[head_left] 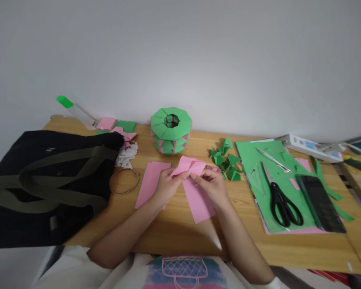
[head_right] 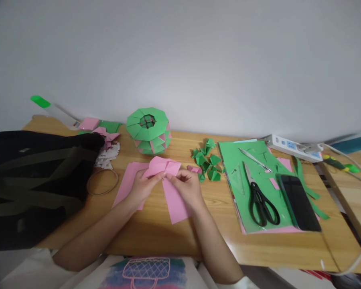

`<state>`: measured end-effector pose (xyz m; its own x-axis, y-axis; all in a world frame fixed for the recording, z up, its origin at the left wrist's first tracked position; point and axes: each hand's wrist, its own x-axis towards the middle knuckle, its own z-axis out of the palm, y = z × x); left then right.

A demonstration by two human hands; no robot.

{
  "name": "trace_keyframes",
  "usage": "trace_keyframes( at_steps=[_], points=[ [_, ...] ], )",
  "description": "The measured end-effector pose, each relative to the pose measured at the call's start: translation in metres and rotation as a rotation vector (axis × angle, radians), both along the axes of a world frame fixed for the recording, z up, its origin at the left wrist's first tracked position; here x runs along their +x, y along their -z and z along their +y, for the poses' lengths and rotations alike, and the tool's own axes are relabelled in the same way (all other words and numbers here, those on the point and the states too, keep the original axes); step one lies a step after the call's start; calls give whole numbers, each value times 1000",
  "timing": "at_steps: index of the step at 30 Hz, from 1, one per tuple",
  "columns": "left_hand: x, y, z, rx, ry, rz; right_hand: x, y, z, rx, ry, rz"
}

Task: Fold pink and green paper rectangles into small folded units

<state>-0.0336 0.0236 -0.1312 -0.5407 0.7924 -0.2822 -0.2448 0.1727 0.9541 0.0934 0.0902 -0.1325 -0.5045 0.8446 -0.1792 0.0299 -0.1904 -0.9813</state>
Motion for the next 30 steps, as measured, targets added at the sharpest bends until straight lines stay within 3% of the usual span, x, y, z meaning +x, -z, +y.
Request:
trace_keyframes(
  at_steps=[10,19,23,30],
  points=[
    [-6,-3,2,-7,30,43,11,-9,9,23,-159,1],
    [-8,-3,1,-18,204,-26,18,-8,18,48,122,24],
    [-9,-2,1,-11,226,-73,20,-10,20,41,167,49],
    [-7,-5,1,-22,233,-112,15,-9,16,70,-28,40]
  ],
)
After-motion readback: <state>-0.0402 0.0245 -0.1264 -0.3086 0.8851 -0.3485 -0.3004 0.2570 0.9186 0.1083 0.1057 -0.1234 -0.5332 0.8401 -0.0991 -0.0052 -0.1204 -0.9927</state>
